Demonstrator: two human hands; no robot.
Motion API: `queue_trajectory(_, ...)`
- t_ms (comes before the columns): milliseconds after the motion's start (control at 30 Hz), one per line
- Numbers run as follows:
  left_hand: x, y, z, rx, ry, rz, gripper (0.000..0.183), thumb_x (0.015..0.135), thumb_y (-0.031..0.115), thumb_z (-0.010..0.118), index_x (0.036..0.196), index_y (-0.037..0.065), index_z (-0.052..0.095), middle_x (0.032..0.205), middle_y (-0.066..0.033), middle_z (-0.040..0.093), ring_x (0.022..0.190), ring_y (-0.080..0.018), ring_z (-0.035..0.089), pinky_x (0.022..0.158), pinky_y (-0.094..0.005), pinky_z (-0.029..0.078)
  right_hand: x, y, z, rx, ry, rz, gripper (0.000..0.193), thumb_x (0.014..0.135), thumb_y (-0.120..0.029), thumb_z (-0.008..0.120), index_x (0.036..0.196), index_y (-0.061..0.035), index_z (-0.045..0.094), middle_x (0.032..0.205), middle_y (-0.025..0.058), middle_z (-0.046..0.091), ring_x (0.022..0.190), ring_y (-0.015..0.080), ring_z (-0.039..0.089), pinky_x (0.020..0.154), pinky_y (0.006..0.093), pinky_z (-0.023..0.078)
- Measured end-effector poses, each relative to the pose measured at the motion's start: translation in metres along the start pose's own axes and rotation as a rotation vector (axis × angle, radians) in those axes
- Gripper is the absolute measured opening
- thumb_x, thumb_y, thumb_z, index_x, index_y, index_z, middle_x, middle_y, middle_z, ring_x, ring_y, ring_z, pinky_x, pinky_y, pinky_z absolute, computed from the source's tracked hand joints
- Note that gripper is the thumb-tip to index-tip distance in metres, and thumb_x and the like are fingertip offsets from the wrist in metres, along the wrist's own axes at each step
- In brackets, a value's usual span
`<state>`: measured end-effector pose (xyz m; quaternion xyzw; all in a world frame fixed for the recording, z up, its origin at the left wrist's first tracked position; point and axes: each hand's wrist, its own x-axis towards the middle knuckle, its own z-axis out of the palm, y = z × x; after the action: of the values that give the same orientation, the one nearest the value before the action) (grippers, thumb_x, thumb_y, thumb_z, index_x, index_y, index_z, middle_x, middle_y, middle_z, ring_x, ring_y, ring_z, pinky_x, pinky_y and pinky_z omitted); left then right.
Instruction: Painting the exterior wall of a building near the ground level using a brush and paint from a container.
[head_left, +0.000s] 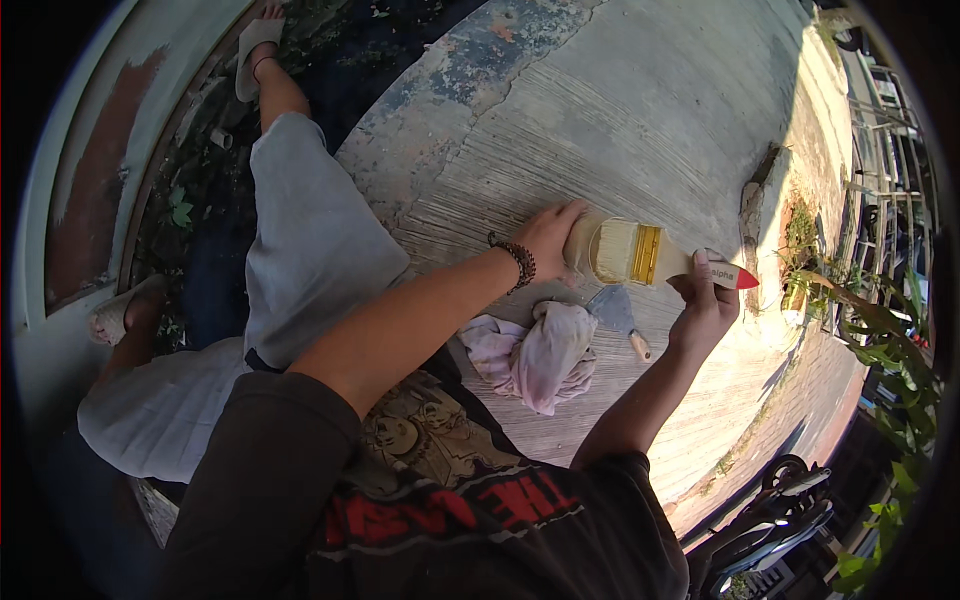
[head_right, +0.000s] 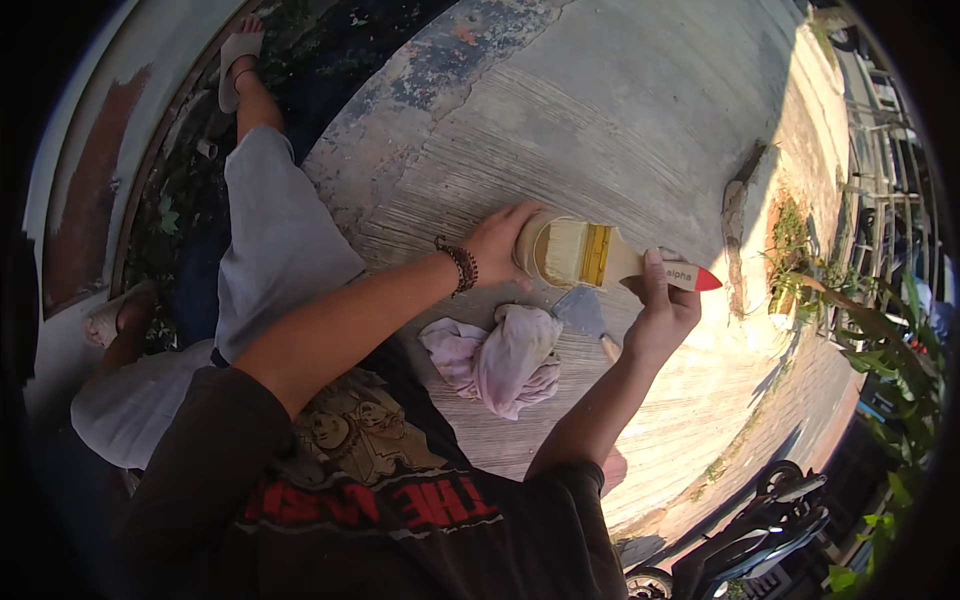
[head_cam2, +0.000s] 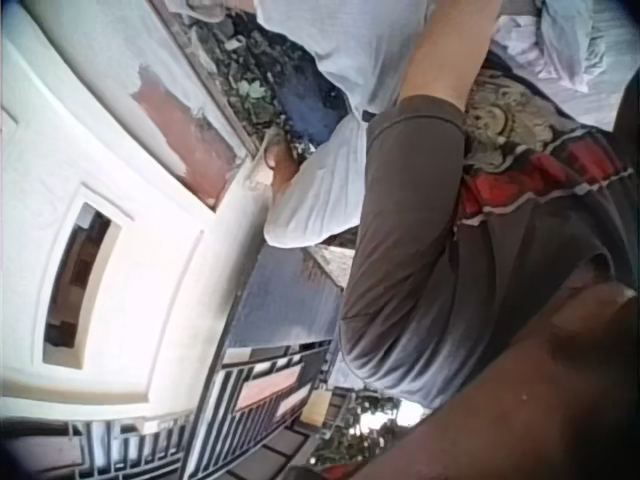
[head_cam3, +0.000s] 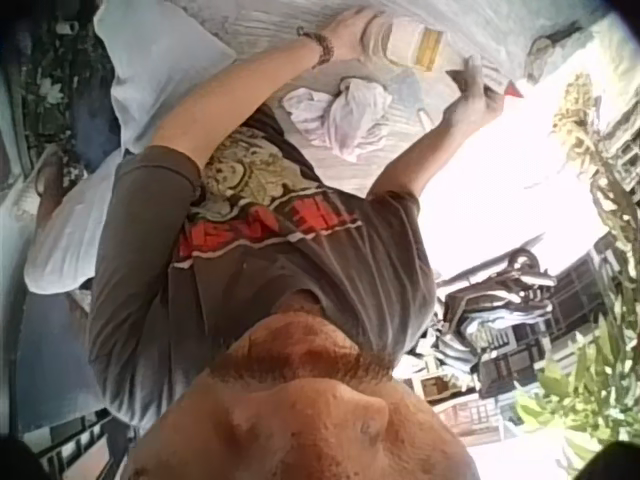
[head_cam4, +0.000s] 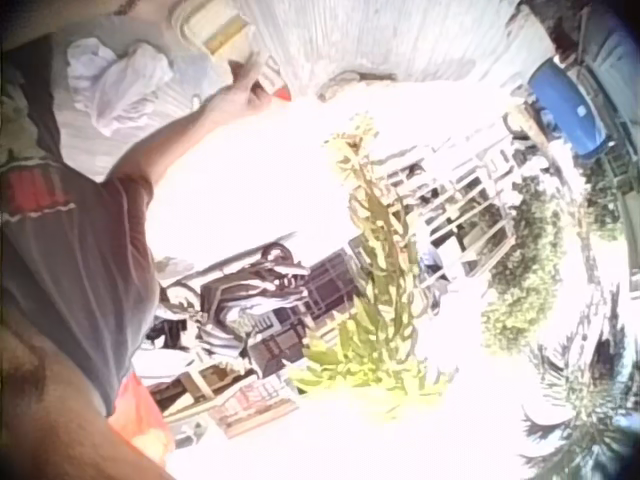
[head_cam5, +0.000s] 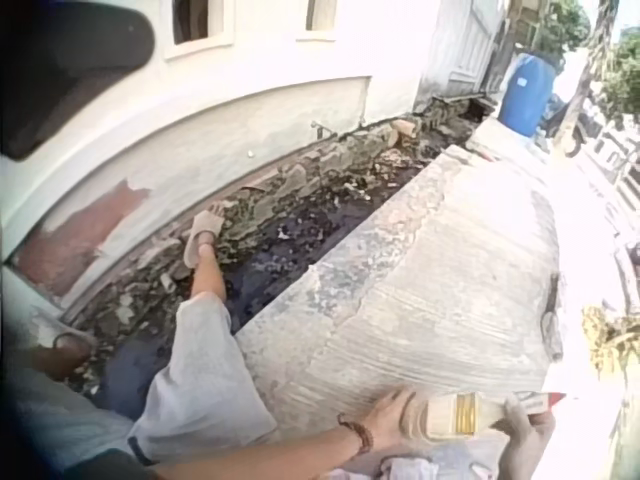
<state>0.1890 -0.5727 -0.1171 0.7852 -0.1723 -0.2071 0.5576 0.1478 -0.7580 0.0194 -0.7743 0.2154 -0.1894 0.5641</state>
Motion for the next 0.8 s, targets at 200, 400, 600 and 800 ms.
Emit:
queue_trajectory(200,-0.03,-0.015,-0.069,0.277,-0.021,-0.051,0.077,0.067,0.003,0.079,0.134,0.005,0.042,0.131,-0.0237,0.051,0.121,-0.0395,0.053,0.103,-0.0429,0.046,0.022,0.039,-0.028,0.611,0.136,0.472,0.019,0.09,-0.013,0.067,0.104,-0.0004,0.064,0.083,0.0053,0.062,0.063,0.0117,0.055,0.055,0.0274,0.054)
queue_trajectory(400,-0.079,-0.003,-0.237,0.15,0.533,0.184,0.037,0.075,0.007,0.077,0.11,0.004,0.064,0.099,-0.0121,0.069,0.087,-0.0236,0.067,0.08,-0.0357,0.054,0.027,0.013,-0.005,1.121,-0.319,0.404,0.036,0.097,-0.008,0.055,0.122,0.0169,0.047,0.111,0.0269,0.063,0.096,0.0298,0.067,0.083,0.033,0.063)
queue_trajectory(600,-0.216,-0.066,-0.417,0.291,1.117,-0.192,0.033,0.076,0.013,0.079,0.105,0.002,0.065,0.082,-0.0089,0.068,0.076,-0.016,0.066,0.073,-0.0315,0.054,-0.009,-0.073,0.193,1.392,-0.852,0.42,0.035,0.101,-0.009,0.051,0.125,0.0154,0.046,0.12,0.0302,0.057,0.107,0.0336,0.061,0.09,0.0358,0.061)
queue_trajectory(800,-0.382,-0.179,-0.48,0.619,1.261,-0.6,0.028,0.078,0.021,0.076,0.1,0.005,0.066,0.09,-0.0157,0.068,0.09,-0.0325,0.066,0.082,-0.0434,0.051,-0.135,-0.124,0.407,1.019,-0.973,0.422,0.025,0.101,-0.021,0.053,0.115,-0.0003,0.055,0.109,0.0173,0.065,0.095,0.0253,0.069,0.089,0.0419,0.058)
